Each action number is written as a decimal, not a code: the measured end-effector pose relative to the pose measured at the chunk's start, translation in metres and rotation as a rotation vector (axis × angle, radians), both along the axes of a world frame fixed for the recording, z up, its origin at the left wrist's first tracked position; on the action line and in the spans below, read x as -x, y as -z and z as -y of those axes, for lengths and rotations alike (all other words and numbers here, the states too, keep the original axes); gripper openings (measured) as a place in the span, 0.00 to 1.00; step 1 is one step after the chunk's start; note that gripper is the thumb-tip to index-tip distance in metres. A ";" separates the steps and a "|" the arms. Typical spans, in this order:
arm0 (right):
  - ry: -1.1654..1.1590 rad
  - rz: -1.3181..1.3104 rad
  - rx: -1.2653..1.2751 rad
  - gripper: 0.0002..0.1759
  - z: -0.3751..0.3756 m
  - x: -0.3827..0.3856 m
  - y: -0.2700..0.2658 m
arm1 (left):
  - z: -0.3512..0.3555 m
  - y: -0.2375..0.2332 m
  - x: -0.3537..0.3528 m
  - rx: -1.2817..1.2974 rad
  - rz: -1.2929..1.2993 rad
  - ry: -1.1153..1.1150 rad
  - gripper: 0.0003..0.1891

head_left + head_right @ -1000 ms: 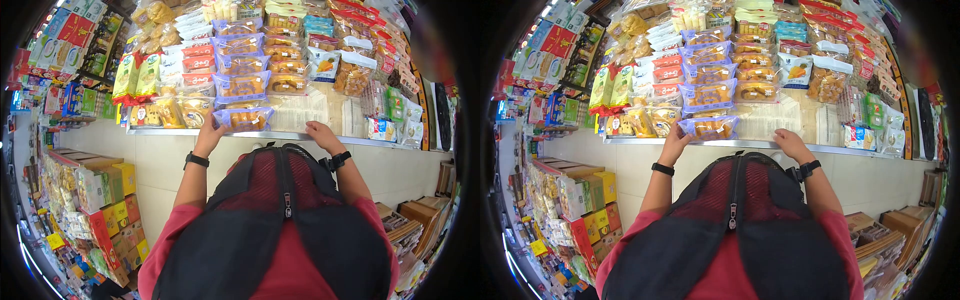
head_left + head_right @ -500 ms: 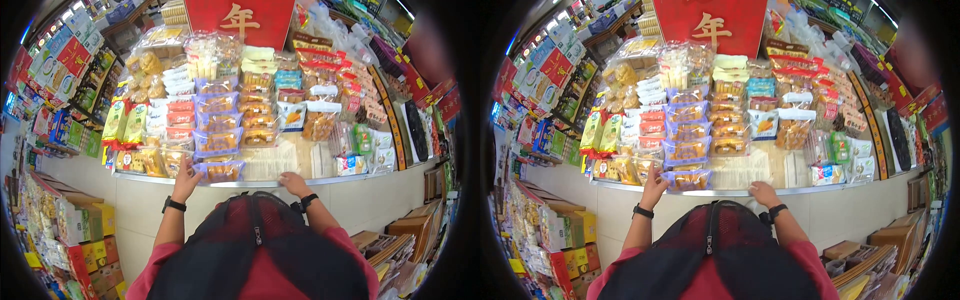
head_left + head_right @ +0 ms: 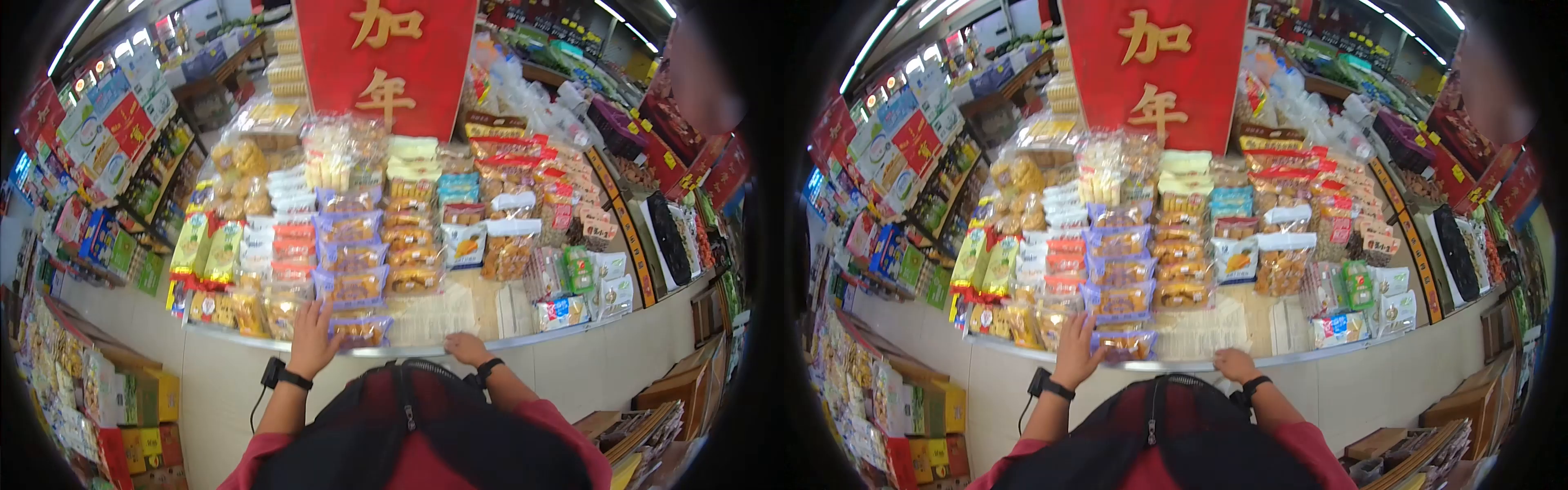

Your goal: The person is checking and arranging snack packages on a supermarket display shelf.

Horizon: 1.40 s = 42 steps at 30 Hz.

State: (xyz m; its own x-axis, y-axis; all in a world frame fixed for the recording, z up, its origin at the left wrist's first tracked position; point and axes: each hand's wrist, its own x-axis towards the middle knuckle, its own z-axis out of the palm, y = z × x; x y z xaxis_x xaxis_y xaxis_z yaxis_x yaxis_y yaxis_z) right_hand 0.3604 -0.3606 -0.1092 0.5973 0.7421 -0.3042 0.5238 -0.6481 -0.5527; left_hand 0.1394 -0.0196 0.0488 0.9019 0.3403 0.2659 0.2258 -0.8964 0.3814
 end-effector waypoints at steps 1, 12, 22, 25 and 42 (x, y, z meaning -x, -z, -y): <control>-0.014 0.035 -0.004 0.25 0.002 -0.002 0.010 | 0.003 -0.002 0.000 -0.013 -0.015 0.013 0.35; 0.058 0.028 -0.071 0.23 0.001 0.008 -0.024 | 0.029 -0.010 -0.031 -0.085 -0.067 0.219 0.31; 0.351 0.018 -0.187 0.20 0.038 0.017 -0.060 | 0.047 -0.105 -0.055 0.625 0.055 0.357 0.26; 0.331 -0.031 -0.181 0.18 0.049 0.012 -0.065 | 0.058 -0.151 -0.044 1.363 0.266 0.630 0.28; 0.385 -0.412 -0.503 0.23 0.132 -0.068 -0.189 | 0.123 -0.271 -0.062 1.003 0.860 1.078 0.26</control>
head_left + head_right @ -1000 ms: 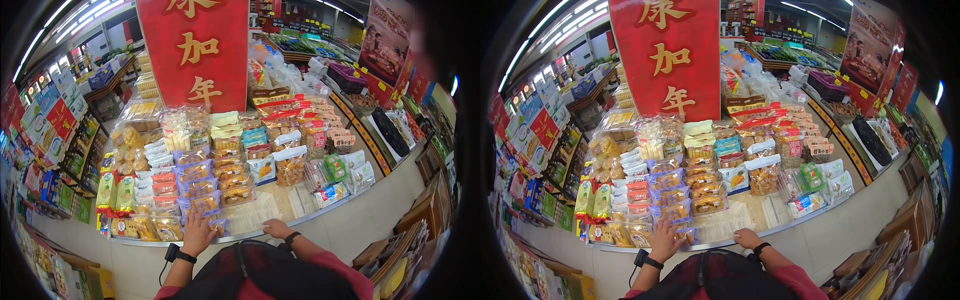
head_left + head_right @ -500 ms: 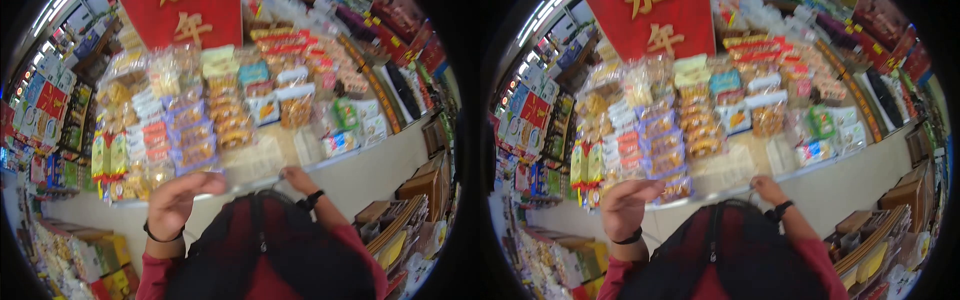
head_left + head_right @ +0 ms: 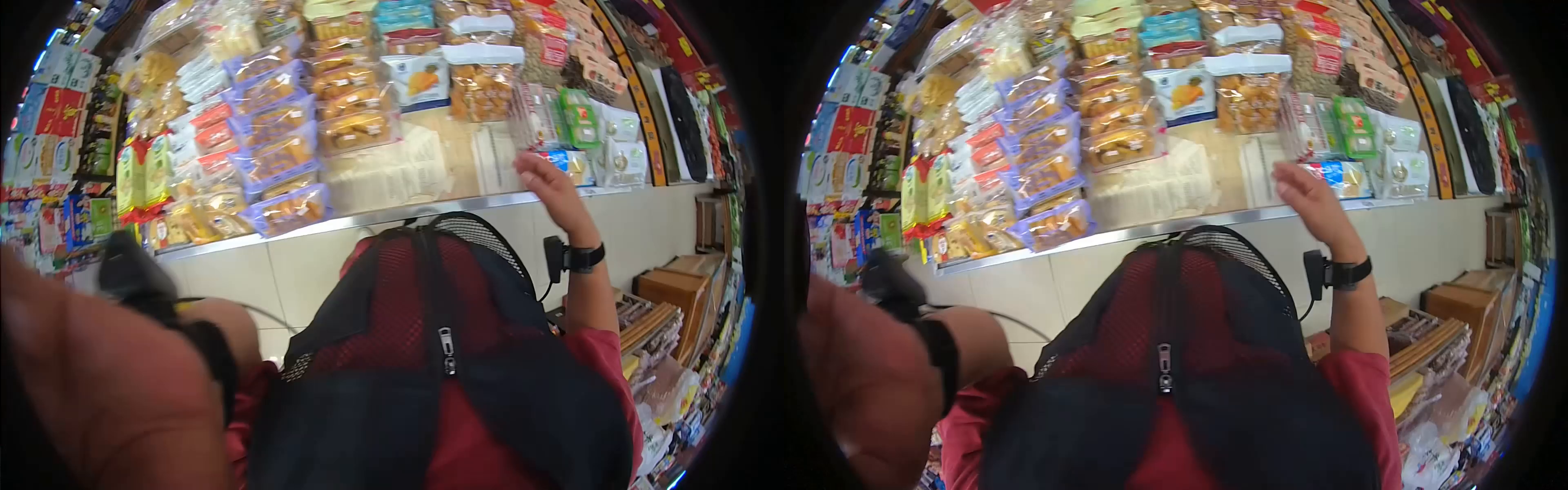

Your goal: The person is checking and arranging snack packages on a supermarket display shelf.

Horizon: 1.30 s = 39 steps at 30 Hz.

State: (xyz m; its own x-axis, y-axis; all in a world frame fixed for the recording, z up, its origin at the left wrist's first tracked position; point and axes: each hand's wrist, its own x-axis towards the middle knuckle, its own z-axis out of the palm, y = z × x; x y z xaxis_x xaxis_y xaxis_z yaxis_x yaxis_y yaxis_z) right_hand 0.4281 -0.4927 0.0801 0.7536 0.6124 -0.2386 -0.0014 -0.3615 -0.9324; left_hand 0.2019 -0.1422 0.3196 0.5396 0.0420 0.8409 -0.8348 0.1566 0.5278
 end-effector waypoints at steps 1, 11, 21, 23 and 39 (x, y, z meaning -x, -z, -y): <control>0.039 0.051 -0.035 0.23 0.012 -0.010 -0.020 | 0.002 -0.004 -0.004 -0.001 0.007 -0.019 0.26; 0.097 0.135 -0.008 0.24 0.048 -0.036 -0.080 | 0.006 0.003 -0.011 0.009 0.183 -0.170 0.25; 0.034 -0.033 -0.105 0.24 0.017 -0.036 -0.060 | 0.037 -0.003 -0.029 -0.004 0.238 -0.282 0.25; 0.062 -0.076 -0.137 0.24 0.014 -0.020 -0.050 | 0.033 -0.009 -0.032 -0.014 0.228 -0.275 0.25; -0.091 -0.139 0.016 0.23 -0.006 -0.019 -0.024 | 0.023 -0.021 -0.042 0.001 0.310 -0.270 0.24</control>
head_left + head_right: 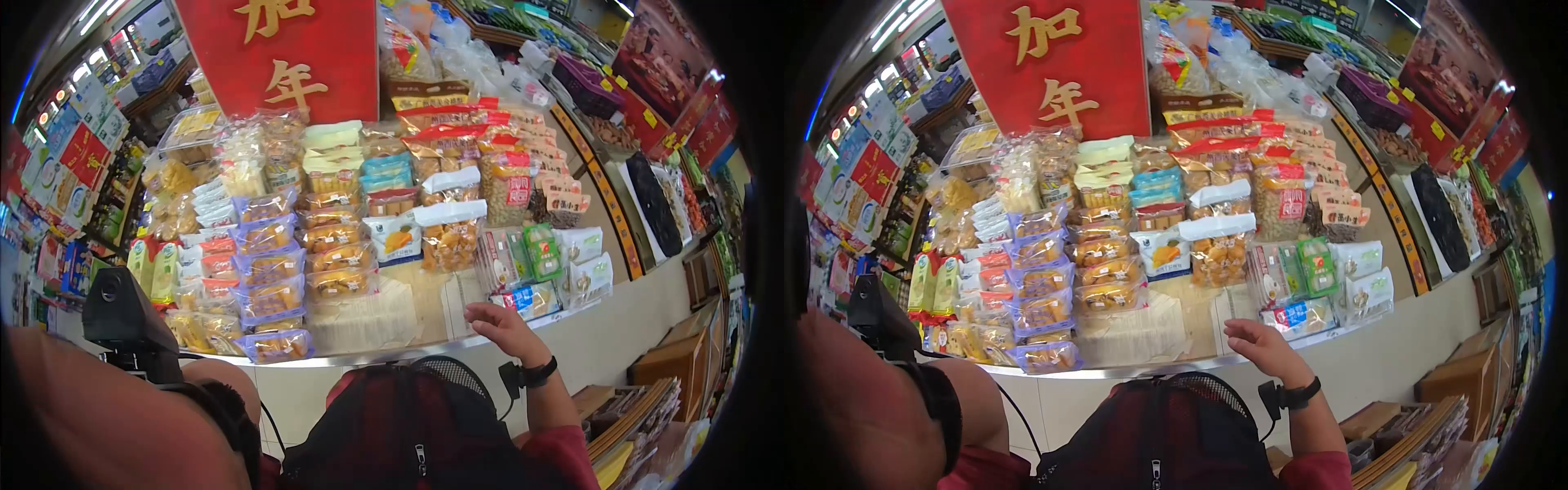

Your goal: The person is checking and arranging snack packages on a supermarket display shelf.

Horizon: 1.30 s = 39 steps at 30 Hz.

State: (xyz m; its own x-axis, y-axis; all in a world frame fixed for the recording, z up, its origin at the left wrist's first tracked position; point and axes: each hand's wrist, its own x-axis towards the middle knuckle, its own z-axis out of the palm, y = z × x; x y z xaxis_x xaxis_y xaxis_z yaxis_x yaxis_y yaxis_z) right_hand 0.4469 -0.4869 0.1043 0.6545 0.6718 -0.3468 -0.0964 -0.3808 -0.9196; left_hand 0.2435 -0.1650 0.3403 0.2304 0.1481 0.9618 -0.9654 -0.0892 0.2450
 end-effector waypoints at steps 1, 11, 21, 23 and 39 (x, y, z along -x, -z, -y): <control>0.060 -0.093 -0.087 0.23 0.000 0.002 0.006 | 0.001 0.000 0.002 0.000 0.013 -0.004 0.24; 0.003 -0.031 -0.079 0.25 0.005 0.003 0.001 | 0.017 -0.017 0.014 -0.010 0.058 0.019 0.24; 0.039 -0.045 -0.099 0.24 0.011 0.006 -0.002 | 0.037 -0.022 0.011 -0.010 0.052 0.065 0.24; 0.058 -0.044 -0.115 0.23 0.013 0.008 -0.001 | 0.038 -0.024 0.011 -0.003 0.050 0.065 0.24; 0.043 -0.019 -0.070 0.25 0.014 0.007 0.015 | 0.075 -0.023 0.006 -0.017 0.179 -0.001 0.25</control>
